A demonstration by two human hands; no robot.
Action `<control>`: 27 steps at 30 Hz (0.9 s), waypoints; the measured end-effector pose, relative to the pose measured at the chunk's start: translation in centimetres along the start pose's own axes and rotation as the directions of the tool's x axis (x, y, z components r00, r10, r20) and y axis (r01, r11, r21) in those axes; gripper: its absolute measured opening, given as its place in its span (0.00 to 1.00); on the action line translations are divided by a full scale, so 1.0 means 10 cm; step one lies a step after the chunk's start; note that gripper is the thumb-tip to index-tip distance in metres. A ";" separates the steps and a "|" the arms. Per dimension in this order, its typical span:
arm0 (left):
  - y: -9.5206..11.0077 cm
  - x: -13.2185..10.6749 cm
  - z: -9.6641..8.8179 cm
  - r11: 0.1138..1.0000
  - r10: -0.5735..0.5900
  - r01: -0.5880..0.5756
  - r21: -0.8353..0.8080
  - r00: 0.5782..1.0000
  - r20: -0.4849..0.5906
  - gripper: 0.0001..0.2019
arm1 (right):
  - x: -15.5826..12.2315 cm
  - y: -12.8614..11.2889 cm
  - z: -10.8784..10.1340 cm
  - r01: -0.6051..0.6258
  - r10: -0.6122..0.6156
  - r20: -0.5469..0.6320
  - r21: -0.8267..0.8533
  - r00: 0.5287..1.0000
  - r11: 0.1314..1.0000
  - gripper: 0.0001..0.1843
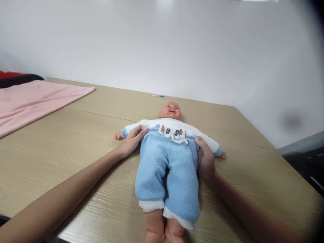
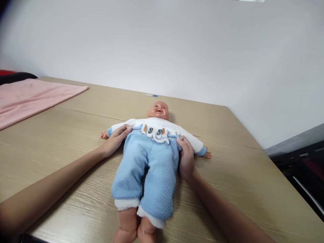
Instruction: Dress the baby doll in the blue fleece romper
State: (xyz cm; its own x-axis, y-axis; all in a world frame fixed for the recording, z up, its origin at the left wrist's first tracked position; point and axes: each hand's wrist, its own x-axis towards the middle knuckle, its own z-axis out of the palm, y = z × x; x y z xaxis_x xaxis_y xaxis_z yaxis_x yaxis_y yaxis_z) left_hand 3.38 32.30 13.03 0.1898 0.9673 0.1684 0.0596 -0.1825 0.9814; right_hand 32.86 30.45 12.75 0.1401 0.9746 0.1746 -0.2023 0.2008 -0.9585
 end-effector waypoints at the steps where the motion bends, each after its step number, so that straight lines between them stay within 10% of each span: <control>1: -0.01 0.00 -0.01 1.000 0.012 -0.012 0.001 1.000 0.013 0.23 | -0.01 -0.01 -0.01 0.023 -0.023 0.012 -0.034 1.000 0.999 0.12; 27: -0.07 0.00 0.03 0.995 0.095 -0.097 -0.017 0.989 -0.117 0.18 | 0.03 0.00 -0.01 0.049 -0.060 -0.073 -0.148 0.996 0.988 0.23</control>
State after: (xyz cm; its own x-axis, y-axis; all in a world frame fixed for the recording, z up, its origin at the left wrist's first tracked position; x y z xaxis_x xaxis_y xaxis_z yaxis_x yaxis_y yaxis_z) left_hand 3.60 32.38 12.29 0.0784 0.9596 0.2704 0.0246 -0.2730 0.9617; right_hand 32.98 30.73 12.75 0.2222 0.9510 0.2149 -0.0498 0.2311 -0.9716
